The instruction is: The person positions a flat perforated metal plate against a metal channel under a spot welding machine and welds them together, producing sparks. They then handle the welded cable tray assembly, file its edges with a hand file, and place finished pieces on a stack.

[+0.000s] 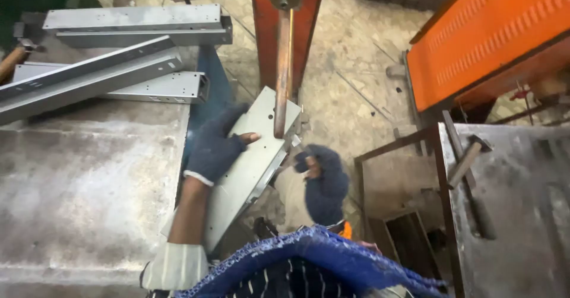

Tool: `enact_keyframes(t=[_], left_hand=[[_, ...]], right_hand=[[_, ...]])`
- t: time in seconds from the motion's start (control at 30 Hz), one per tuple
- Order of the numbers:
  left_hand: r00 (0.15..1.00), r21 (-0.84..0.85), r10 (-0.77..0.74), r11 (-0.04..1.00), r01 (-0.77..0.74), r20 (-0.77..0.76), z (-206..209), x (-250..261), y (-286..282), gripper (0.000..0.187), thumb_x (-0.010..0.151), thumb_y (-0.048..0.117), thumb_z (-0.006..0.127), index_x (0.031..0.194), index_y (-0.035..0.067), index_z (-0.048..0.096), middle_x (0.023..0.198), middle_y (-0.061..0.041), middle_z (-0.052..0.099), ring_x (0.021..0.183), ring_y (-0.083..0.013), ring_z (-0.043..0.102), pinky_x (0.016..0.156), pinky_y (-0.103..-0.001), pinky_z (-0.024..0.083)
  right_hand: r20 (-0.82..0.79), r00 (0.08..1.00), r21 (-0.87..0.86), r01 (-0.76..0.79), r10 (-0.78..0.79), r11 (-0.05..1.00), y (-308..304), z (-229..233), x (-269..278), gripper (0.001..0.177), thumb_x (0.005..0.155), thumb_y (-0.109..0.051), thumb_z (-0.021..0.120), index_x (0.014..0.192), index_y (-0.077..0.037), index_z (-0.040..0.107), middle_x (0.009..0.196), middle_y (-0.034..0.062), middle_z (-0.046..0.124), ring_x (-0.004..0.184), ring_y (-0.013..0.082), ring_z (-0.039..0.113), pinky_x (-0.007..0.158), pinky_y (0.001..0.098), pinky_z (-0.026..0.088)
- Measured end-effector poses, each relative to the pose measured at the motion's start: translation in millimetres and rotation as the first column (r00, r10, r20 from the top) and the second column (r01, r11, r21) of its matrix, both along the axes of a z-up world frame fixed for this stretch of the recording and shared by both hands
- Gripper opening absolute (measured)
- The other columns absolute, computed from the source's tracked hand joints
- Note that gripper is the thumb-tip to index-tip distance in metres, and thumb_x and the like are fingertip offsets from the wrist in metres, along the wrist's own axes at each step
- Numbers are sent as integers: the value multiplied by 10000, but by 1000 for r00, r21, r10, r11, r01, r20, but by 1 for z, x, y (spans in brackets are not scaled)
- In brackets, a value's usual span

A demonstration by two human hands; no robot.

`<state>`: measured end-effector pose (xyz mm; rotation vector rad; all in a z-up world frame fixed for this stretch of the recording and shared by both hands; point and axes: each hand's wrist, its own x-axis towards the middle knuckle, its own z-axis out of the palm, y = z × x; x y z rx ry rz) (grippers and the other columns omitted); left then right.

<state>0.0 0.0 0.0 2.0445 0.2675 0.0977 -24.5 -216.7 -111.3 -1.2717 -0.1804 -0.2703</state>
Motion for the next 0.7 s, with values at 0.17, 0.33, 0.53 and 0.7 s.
enact_keyframes(t=[0.17, 0.33, 0.53, 0.7], left_hand=[[997, -97, -68, 993, 70, 27, -8, 6, 2, 577, 787, 207, 807, 1329, 74, 659, 1201, -138, 767, 1028, -194, 748, 880, -328, 575], [990, -26, -103, 994, 106, 98, -20, 8, 7, 584, 803, 216, 811, 1339, 49, 650, 1250, -170, 736, 1097, -207, 730, 938, -335, 543], [994, -58, -94, 994, 97, 58, -19, 8, 7, 595, 794, 228, 802, 1342, 54, 650, 1228, -171, 750, 1083, -211, 747, 942, -338, 547], [997, -35, -71, 997, 71, -11, -13, 8, 6, 622, 784, 276, 795, 1353, 80, 636, 1235, -162, 734, 1057, -217, 751, 909, -350, 565]], right_hand=[[-25, 975, -550, 172, -222, 817, -15, 57, 25, 197, 1039, -105, 589, 1213, -60, 669, 952, 76, 792, 709, 123, 743, 599, 277, 544], [-7, 988, -567, 126, -157, 814, -9, 48, 39, 230, 1017, -113, 586, 1221, -63, 678, 979, 66, 791, 770, 110, 760, 610, 256, 560], [89, 979, -591, 202, -185, 781, 0, 45, 47, 210, 1009, -100, 608, 1188, -67, 714, 955, 81, 783, 839, 143, 774, 636, 260, 580], [153, 979, -592, 202, -137, 780, -5, 41, 53, 195, 1015, -76, 599, 1178, -76, 707, 992, 95, 780, 905, 165, 778, 668, 270, 569]])
